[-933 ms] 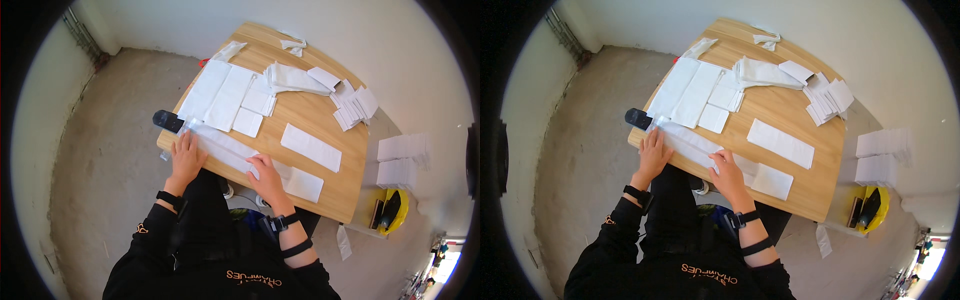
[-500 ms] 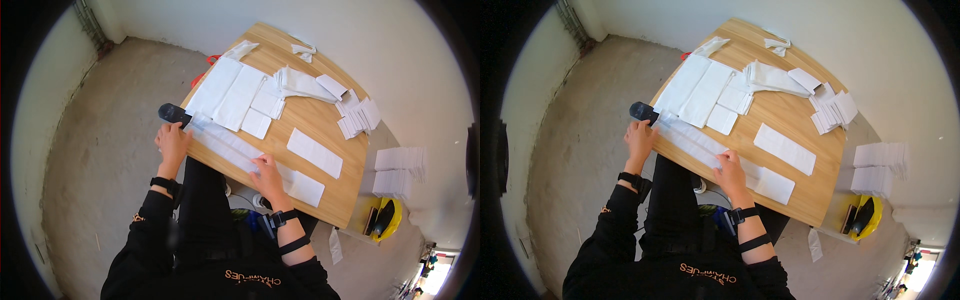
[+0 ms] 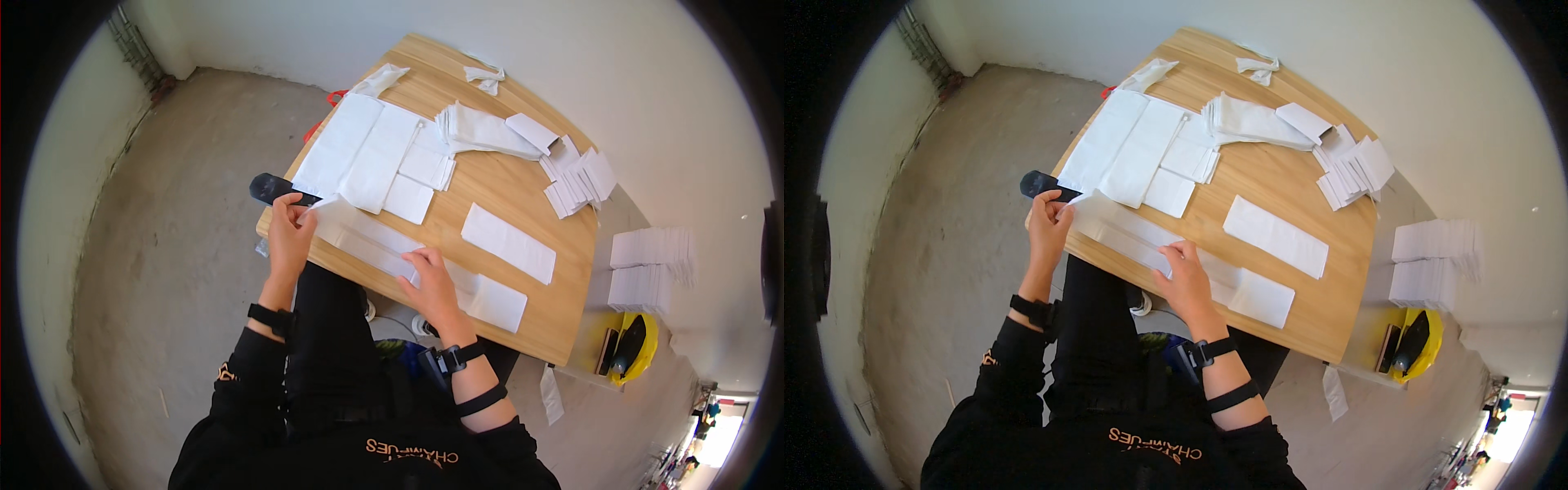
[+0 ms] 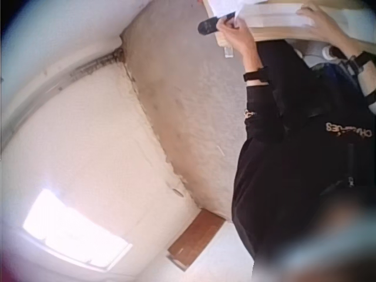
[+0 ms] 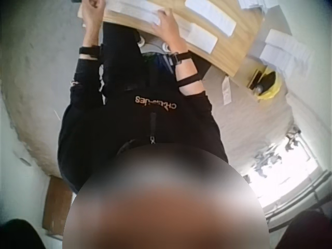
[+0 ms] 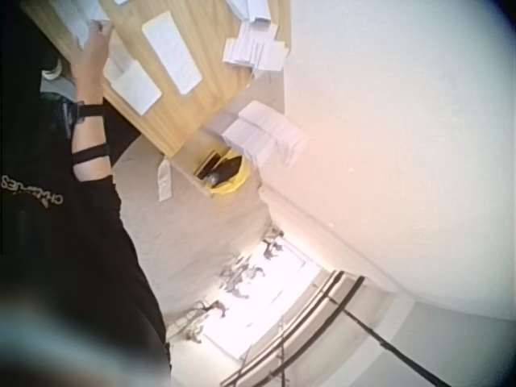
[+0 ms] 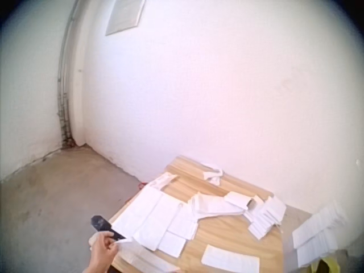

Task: Folding white fabric or material masks at a table.

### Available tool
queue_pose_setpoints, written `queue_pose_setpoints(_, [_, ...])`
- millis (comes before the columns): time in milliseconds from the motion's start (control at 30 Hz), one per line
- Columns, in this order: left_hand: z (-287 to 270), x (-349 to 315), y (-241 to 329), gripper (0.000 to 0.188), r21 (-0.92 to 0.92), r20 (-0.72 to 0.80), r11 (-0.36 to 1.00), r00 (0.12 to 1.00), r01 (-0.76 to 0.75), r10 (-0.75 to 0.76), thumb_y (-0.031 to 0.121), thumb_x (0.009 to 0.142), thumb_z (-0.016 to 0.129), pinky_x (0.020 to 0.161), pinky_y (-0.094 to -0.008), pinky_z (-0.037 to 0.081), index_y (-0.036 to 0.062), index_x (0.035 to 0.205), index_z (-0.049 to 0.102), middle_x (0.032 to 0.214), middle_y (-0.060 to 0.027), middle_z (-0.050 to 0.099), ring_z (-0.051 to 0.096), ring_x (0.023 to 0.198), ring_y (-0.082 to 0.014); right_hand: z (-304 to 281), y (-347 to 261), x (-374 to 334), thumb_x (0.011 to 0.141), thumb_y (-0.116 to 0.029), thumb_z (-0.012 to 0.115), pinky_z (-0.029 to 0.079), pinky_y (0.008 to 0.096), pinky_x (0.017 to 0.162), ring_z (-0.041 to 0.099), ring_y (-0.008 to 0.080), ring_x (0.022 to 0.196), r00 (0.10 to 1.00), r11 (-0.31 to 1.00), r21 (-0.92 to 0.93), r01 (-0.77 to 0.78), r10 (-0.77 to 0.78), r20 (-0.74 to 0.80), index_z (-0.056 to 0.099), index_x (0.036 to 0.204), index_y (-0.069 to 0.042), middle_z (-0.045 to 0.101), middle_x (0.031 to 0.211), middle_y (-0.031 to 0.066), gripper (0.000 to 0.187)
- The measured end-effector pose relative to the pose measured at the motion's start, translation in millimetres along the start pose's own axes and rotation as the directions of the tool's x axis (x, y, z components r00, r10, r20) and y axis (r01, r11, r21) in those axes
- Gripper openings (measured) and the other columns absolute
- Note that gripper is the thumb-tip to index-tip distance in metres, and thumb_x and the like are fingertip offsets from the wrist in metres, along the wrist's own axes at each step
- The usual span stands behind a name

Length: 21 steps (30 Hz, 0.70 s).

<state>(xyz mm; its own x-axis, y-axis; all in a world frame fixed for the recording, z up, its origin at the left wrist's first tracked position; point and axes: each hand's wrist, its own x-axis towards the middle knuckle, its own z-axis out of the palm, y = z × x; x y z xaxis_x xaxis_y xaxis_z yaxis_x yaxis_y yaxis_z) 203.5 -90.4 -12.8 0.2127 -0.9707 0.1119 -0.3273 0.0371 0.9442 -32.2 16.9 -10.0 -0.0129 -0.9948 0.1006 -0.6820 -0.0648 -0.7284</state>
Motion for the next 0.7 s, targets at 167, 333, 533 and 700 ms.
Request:
queue_pose_setpoints(167, [22,-56,77,0.029,-0.009,0.144,0.964,0.954,-0.265,0.263,0.005,0.081,0.07,0.07,-0.0291,0.049,0.0029,0.107,0.057,0.083,-0.0073,0.064,0.062,0.074,-0.0174,-9,-48,-12,0.092,-0.028,0.063,0.048,0.0348,0.09,0.057,0.0211,0.106,0.967,0.787,0.572,-0.232,0.25,0.048,0.058,0.118,-0.003,0.056,0.108,0.009,0.037])
queue_pose_setpoints(333, [52,-98,101,0.039,0.065,0.311,0.731,0.71,-0.679,0.632,0.005,0.068,0.076,0.07,-0.0367,0.042,0.0082,0.105,0.061,0.081,-0.0035,0.061,0.059,0.073,-0.022,-27,-54,-26,0.095,-0.027,0.061,0.047,0.0253,0.081,0.059,0.0117,0.096,0.811,0.194,0.908,-0.371,0.545,0.215,0.057,0.113,0.001,0.064,0.104,0.0069,0.033])
queue_pose_setpoints(533, [80,-122,96,0.069,-0.009,0.37,0.628,0.581,-0.778,0.725,0.005,0.061,0.079,0.086,-0.0408,0.042,0.0048,0.125,0.052,0.11,-0.0146,0.057,0.054,0.099,-0.0336,-66,-48,-45,0.094,-0.019,0.063,0.045,0.0222,0.07,0.056,0.0065,0.079,0.768,0.18,0.979,-0.095,0.639,-0.043,0.063,0.1,-0.003,0.063,0.089,-0.0001,0.017])
queue_pose_setpoints(700, [103,-131,69,0.1,0.131,0.418,0.754,0.725,-0.644,0.547,0.008,0.058,0.081,0.101,-0.0489,0.032,0.0026,0.144,0.031,0.133,-0.0207,0.041,0.04,0.12,-0.04,-143,-7,-87,0.092,-0.019,0.065,0.044,0.0214,0.068,0.054,0.0048,0.076,0.838,0.484,0.836,-0.259,0.543,-0.055,0.065,0.102,-0.003,0.063,0.087,-0.0012,0.019])
